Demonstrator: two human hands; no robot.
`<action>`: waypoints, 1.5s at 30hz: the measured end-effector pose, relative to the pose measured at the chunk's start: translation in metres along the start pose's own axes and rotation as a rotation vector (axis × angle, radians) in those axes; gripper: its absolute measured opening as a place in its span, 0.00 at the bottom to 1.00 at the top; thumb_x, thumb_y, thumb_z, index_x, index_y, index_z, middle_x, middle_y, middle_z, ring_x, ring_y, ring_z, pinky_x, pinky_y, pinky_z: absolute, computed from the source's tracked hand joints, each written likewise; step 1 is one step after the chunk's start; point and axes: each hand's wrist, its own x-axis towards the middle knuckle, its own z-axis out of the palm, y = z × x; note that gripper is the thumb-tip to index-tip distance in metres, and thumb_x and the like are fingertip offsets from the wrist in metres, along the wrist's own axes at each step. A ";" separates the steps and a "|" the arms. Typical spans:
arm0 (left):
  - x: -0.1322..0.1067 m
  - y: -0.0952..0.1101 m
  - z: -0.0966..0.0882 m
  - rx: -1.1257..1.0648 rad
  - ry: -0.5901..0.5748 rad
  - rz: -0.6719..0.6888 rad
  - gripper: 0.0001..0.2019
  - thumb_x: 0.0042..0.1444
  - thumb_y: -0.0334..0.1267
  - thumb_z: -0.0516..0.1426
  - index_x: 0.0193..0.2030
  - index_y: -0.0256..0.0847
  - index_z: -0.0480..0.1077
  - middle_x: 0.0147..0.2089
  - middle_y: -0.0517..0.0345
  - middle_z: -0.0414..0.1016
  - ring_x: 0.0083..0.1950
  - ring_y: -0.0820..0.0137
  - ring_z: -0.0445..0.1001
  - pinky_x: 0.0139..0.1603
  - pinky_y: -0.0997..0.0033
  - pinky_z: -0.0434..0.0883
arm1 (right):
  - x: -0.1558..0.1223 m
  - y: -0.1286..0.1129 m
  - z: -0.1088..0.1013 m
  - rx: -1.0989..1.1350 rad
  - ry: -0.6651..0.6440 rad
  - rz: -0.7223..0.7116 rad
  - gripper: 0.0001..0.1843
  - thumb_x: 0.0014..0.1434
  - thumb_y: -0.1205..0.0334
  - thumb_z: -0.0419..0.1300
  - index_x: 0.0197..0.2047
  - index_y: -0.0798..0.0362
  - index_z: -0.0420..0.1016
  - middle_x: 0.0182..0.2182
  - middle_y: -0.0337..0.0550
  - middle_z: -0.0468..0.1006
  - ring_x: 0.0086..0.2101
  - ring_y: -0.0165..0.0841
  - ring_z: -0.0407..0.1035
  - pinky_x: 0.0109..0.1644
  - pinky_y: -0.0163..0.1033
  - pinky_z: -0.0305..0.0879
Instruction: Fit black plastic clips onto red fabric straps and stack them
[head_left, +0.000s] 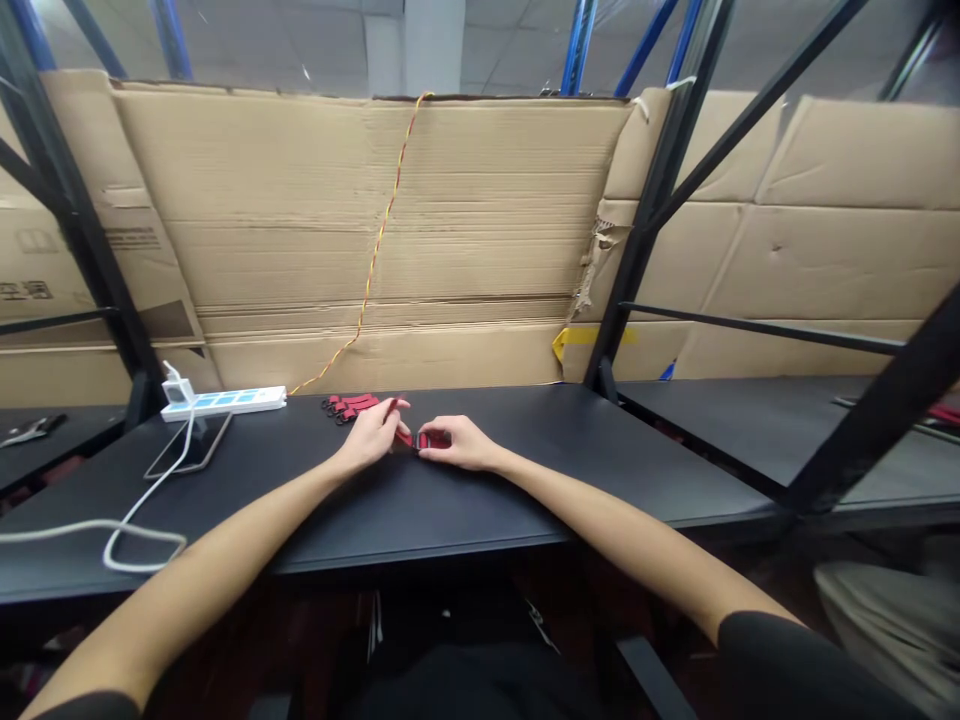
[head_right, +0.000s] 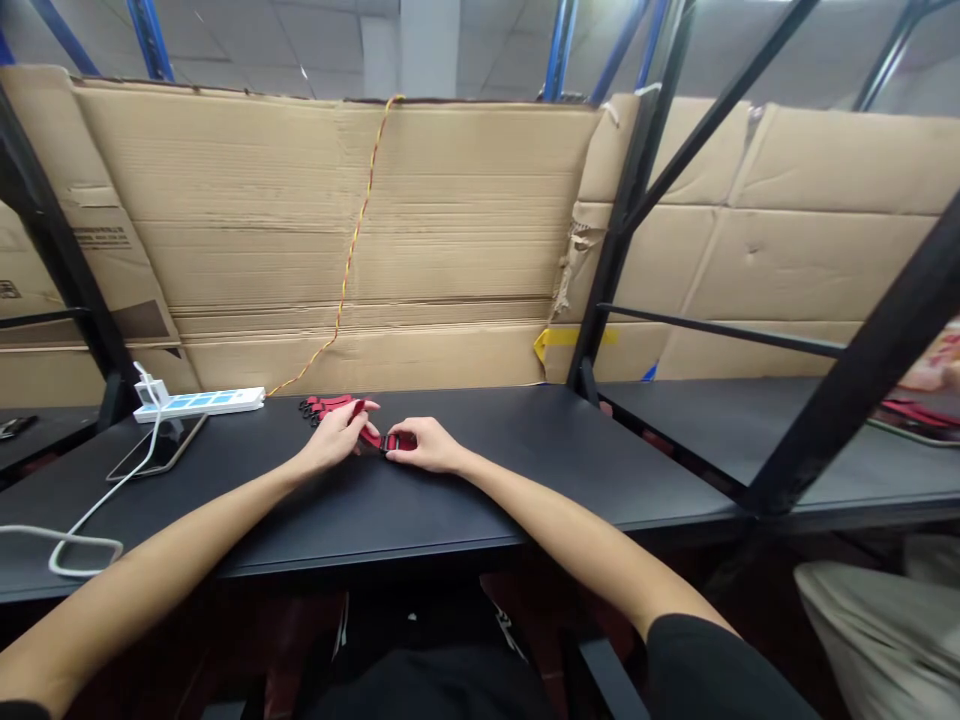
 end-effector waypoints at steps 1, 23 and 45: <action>0.000 -0.003 -0.003 0.062 0.038 -0.002 0.19 0.61 0.36 0.43 0.58 0.39 0.62 0.39 0.54 0.77 0.36 0.68 0.75 0.39 0.68 0.72 | 0.000 0.003 0.001 0.012 0.003 0.018 0.18 0.54 0.50 0.61 0.42 0.54 0.77 0.31 0.41 0.76 0.30 0.31 0.66 0.36 0.36 0.62; -0.009 0.015 0.002 0.653 -0.231 0.248 0.15 0.59 0.47 0.52 0.39 0.41 0.74 0.42 0.51 0.72 0.39 0.64 0.72 0.35 0.70 0.66 | 0.005 0.040 -0.027 0.227 -0.235 0.198 0.14 0.51 0.56 0.59 0.32 0.58 0.79 0.24 0.41 0.78 0.26 0.30 0.68 0.31 0.34 0.63; 0.035 -0.033 0.037 0.340 -0.055 0.310 0.11 0.59 0.38 0.55 0.42 0.37 0.78 0.41 0.50 0.78 0.43 0.66 0.74 0.48 0.70 0.68 | -0.063 0.203 -0.107 -0.450 0.290 0.662 0.13 0.49 0.52 0.64 0.35 0.50 0.81 0.32 0.44 0.81 0.35 0.37 0.73 0.39 0.36 0.65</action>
